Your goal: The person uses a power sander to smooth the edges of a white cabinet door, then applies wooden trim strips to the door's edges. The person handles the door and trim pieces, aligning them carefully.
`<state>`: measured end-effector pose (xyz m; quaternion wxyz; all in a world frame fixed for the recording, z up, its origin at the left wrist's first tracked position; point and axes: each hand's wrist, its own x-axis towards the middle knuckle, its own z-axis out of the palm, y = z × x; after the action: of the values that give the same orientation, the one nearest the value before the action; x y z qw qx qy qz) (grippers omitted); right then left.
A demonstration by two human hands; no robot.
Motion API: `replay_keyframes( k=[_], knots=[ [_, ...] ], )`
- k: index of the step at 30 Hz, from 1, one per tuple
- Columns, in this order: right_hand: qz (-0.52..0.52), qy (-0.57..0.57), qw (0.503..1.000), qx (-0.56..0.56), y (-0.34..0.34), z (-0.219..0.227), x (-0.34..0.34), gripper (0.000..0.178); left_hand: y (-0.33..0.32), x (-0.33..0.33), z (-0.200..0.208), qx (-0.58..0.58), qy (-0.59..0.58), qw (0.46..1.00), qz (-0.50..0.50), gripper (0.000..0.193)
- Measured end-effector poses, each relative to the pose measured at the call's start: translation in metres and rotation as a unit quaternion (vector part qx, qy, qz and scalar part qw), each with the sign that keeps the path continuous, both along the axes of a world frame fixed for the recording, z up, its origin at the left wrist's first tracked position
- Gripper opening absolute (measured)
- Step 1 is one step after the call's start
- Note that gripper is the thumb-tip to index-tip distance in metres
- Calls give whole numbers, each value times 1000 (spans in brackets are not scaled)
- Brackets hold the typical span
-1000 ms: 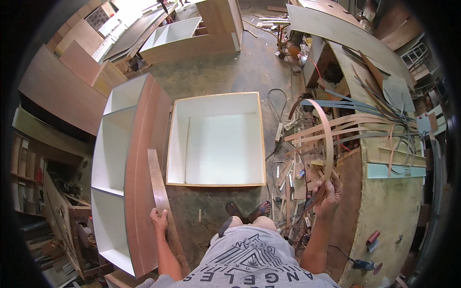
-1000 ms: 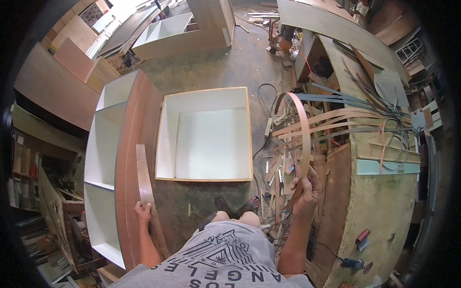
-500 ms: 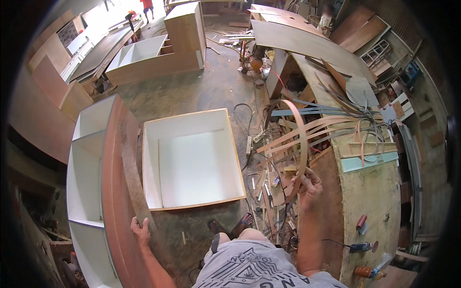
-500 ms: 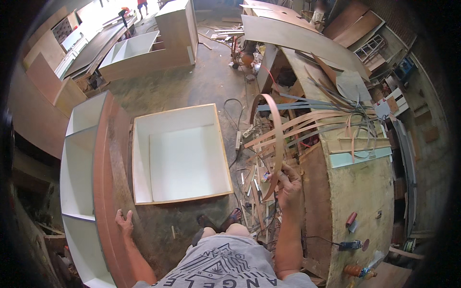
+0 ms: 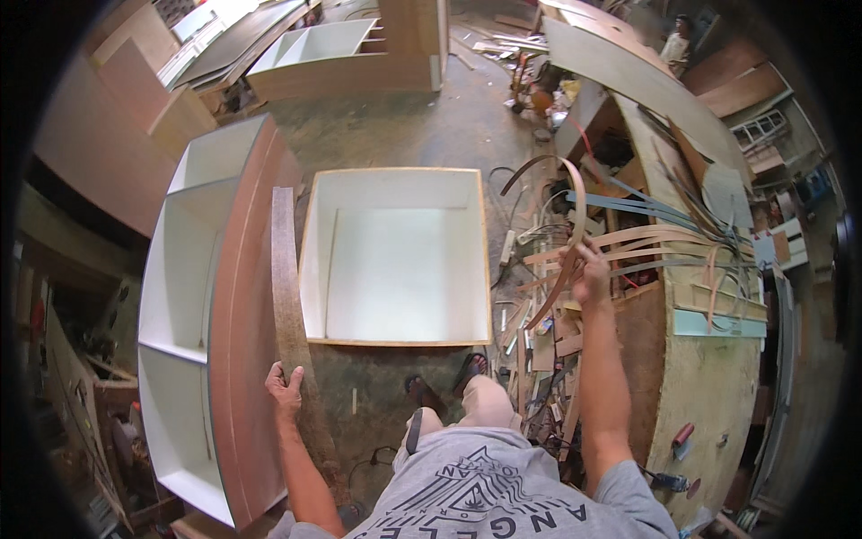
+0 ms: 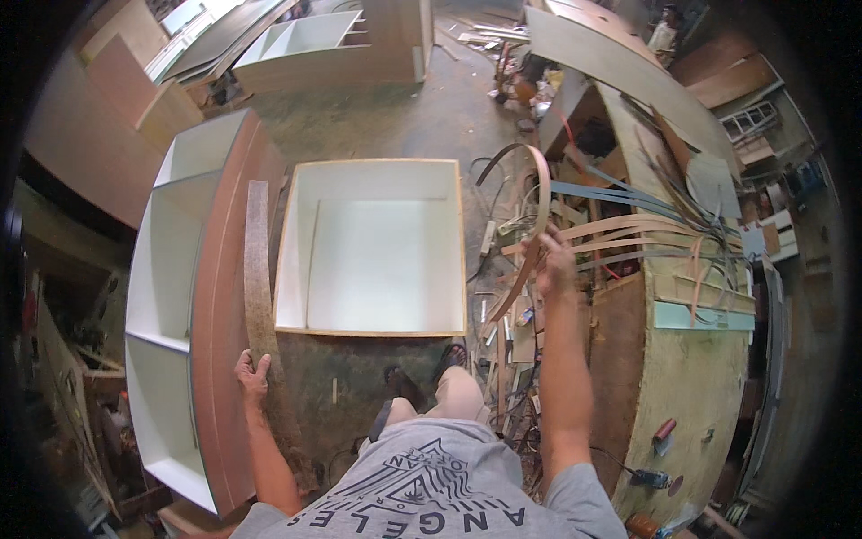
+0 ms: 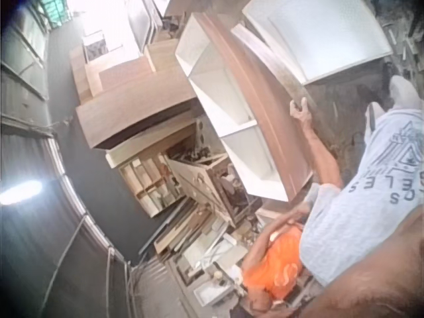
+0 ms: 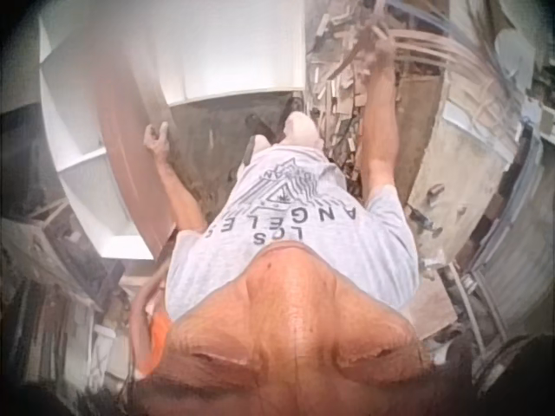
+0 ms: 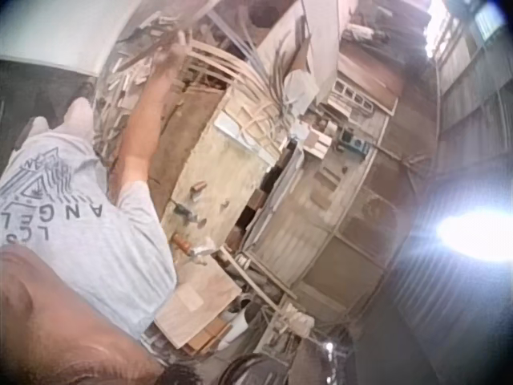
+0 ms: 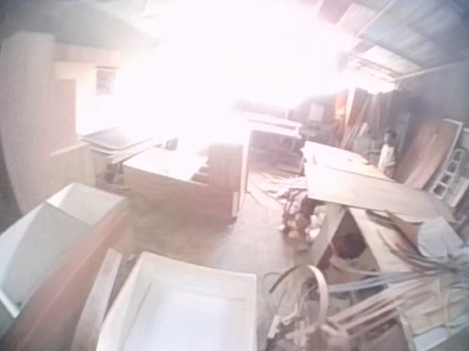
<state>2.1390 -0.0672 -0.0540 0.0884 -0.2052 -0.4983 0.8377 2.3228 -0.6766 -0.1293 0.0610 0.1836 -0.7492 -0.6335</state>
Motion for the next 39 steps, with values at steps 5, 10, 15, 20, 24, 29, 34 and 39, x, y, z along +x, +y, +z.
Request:
replay_keyframes(
  k=[5, 10, 15, 20, 24, 29, 34, 39],
  knots=[
    [43, 8, 999, -13, 33, -20, -63, 26, 5, 47, 10, -96, -38, 993, 53, 12],
    [84, 17, 996, -37, 23, -36, -112, 25, 11, 87, -2, -95, -71, 983, 142, 13],
    [116, -2, 991, -69, 58, -61, -149, 27, 83, 29, 9, -40, -35, 982, 182, 17],
    [146, -10, 986, -81, 68, -75, -171, 28, 114, -10, -19, -36, -27, 985, 169, 20],
    [159, -3, 985, -62, 78, -66, -175, 25, 145, -50, -35, 11, -46, 987, 154, 18],
    [183, 22, 981, -59, 48, -44, -185, 18, 141, -60, -70, 20, -53, 985, 162, 12],
    [219, 20, 974, -53, 25, -44, -208, 17, 121, -86, -75, -46, -97, 984, 140, 14],
    [238, 32, 970, -37, -3, -44, -231, 17, 115, -113, -58, -218, -14, 956, 195, 33]
  ],
)
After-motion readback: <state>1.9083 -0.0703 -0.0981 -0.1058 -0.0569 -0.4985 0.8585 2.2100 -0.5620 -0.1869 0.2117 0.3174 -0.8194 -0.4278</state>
